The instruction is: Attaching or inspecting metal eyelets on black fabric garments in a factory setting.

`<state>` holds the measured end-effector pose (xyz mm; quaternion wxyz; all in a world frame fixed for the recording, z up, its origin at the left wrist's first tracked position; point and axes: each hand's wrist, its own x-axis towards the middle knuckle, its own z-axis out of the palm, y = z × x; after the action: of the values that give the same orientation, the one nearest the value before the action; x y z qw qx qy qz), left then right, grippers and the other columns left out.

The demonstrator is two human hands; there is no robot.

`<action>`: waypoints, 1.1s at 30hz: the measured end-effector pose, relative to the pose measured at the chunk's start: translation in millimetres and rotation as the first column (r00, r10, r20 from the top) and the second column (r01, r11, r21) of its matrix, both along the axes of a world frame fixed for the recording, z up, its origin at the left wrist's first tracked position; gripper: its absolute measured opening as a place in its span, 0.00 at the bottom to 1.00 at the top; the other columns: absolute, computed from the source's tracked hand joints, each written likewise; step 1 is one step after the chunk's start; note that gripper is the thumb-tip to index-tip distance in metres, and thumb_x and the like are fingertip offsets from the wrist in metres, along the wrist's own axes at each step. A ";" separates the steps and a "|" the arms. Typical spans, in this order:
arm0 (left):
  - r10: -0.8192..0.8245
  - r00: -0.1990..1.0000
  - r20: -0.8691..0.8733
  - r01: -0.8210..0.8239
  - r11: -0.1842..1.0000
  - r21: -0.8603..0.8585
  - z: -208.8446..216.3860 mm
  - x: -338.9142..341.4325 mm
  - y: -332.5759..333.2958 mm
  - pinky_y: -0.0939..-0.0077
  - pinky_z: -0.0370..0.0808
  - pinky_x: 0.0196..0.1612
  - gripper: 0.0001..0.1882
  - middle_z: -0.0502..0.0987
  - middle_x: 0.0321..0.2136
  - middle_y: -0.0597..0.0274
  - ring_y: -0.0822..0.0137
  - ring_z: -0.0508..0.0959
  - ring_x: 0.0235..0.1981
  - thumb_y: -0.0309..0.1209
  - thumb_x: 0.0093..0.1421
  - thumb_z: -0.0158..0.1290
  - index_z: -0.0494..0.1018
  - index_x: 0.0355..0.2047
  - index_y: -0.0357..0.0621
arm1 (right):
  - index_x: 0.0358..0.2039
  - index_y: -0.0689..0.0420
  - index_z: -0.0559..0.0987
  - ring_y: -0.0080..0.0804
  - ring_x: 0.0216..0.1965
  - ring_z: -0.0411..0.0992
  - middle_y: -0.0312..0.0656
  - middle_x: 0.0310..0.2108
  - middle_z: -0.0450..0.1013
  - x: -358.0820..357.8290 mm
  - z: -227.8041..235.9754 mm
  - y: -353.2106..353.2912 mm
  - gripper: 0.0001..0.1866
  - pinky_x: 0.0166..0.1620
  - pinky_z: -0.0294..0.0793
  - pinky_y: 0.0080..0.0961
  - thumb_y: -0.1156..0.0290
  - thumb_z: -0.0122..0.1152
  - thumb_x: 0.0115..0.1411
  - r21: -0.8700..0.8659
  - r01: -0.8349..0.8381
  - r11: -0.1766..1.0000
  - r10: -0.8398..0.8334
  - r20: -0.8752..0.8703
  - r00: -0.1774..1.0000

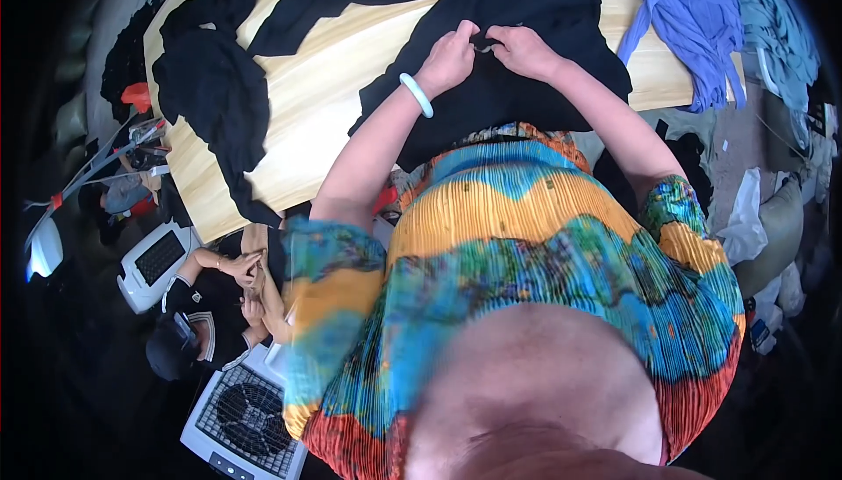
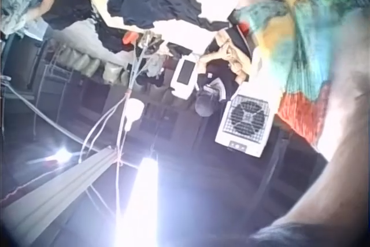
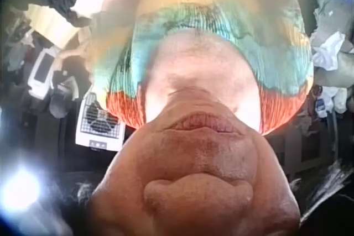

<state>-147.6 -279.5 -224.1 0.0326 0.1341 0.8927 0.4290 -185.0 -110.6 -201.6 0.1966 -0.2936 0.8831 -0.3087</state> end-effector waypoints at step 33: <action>-0.012 1.000 -0.019 -0.002 0.784 -0.621 14.4 -59.6 87.8 0.68 0.71 0.36 0.17 0.71 0.28 0.52 0.57 0.73 0.32 0.41 0.44 0.57 0.72 0.27 0.39 | 0.28 0.63 0.72 0.45 0.34 0.69 0.49 0.27 0.69 -8.1 -1.7 77.9 0.07 0.41 0.67 0.36 0.75 0.47 0.49 -0.026 -0.046 0.999 0.044 -0.087 0.995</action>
<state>-207.2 -191.7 -209.7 0.0661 0.1229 0.9841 0.1103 -193.2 -32.7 -203.4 0.1612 -0.3291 0.8795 -0.3035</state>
